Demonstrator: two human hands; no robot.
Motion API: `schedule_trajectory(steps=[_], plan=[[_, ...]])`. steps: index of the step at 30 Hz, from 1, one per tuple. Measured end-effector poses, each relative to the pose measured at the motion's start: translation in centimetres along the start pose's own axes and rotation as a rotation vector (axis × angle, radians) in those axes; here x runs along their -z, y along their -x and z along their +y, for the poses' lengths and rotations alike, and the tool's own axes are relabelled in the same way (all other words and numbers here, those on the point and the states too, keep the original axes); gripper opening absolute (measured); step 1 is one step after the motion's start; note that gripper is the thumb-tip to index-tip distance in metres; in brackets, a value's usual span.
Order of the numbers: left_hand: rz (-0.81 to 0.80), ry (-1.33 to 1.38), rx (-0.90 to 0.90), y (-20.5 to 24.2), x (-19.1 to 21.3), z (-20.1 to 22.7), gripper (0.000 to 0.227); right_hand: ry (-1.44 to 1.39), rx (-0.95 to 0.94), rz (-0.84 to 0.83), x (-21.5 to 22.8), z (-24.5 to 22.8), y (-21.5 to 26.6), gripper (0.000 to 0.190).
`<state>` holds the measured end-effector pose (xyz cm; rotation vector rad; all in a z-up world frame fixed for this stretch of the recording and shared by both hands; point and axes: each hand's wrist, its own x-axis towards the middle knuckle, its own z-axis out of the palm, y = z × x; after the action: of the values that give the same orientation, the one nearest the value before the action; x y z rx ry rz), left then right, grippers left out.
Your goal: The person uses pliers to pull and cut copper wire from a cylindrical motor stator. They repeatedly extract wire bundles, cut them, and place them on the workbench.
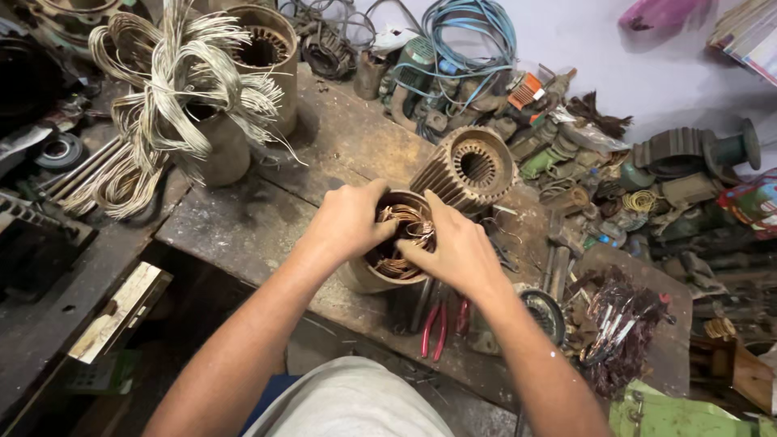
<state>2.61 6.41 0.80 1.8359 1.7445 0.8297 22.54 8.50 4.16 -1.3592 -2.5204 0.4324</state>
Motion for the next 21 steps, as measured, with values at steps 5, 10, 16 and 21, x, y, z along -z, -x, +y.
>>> schedule_trajectory(steps=[5,10,16,21], plan=[[-0.021,0.022,-0.080,-0.3,0.3,-0.8,0.043,-0.003,0.072,-0.054,0.5,2.1,0.0,0.073],[-0.038,0.042,-0.144,-0.8,0.5,-1.5,0.046,-0.100,0.068,-0.234,1.9,3.9,-1.1,0.072],[-0.129,-0.173,0.000,1.1,-0.4,1.2,0.077,-0.287,0.488,0.028,-0.7,8.9,1.9,0.068],[-0.011,-0.405,-0.269,1.6,-1.0,4.0,0.110,-0.241,-0.544,0.220,-10.0,14.1,5.5,0.044]])
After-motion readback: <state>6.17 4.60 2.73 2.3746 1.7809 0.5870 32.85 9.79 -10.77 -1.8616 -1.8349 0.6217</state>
